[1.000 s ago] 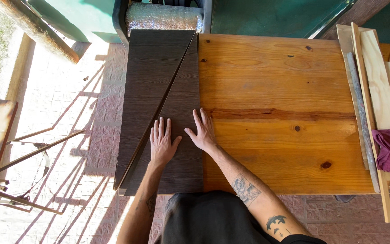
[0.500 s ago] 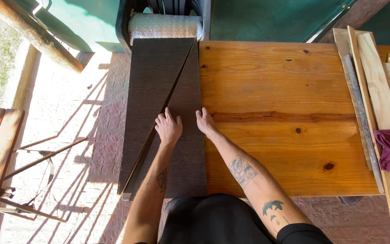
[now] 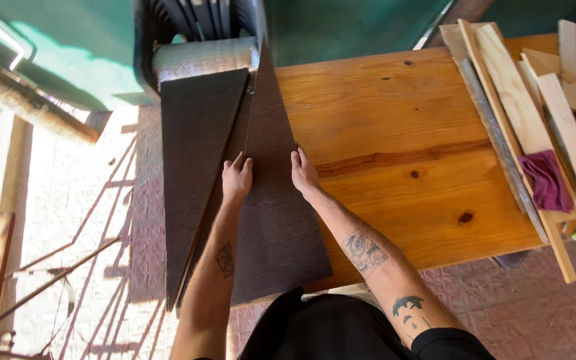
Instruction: The person wipes dark wood panels on a workbench with a purple cloth, repeatedly moving the panels and wiping different sections. The person also stacks the panels and continues wiping them.
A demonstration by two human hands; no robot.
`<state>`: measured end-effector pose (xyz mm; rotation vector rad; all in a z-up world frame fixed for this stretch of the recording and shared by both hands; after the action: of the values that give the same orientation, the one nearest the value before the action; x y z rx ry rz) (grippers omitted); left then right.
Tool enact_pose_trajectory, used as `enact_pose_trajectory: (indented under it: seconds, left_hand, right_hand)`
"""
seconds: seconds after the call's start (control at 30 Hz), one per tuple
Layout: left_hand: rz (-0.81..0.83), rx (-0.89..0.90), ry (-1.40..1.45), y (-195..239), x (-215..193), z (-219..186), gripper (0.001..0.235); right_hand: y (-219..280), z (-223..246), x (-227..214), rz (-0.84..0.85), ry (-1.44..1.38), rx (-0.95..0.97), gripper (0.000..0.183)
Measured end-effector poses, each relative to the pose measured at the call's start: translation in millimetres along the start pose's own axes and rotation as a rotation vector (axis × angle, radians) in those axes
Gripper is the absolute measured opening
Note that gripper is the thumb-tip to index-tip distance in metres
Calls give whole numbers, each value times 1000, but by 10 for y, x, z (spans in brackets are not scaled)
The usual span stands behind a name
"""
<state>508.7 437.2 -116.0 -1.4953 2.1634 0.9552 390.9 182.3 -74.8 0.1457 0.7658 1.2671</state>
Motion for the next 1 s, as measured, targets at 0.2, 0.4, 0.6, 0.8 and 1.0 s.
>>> enact_pose_trajectory:
  seconds: [0.2, 0.4, 0.6, 0.8, 1.0]
  left_hand:
    - [341, 65, 203, 702, 158, -1099, 72]
    - [331, 70, 194, 696, 891, -1606, 67]
    - [328, 122, 187, 453, 2006, -2161, 65]
    - [346, 127, 293, 777, 3024, -3156, 62]
    - [278, 161, 260, 598, 4141, -3572, 64]
  right_hand:
    - [52, -84, -683, -33, -62, 14, 80]
    - [127, -675, -1420, -76, -95, 48, 83]
    - [294, -1113, -2597, -131, -297, -128, 76]
    - [965, -1671, -3873, -26, -349, -90, 91]
    - [1230, -2543, -4672, 36, -419, -176, 72]
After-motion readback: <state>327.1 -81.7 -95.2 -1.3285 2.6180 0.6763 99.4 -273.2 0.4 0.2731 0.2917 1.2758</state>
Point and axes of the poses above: each hand's wrist, its own y-axis away from the middle knuckle, its own x-axis out of the palm, z = x × y, the point moved 10 cm from there along -y, towards the middle knuckle, and after that the axes turned 9 degrees about z, right-handed, at the moved point
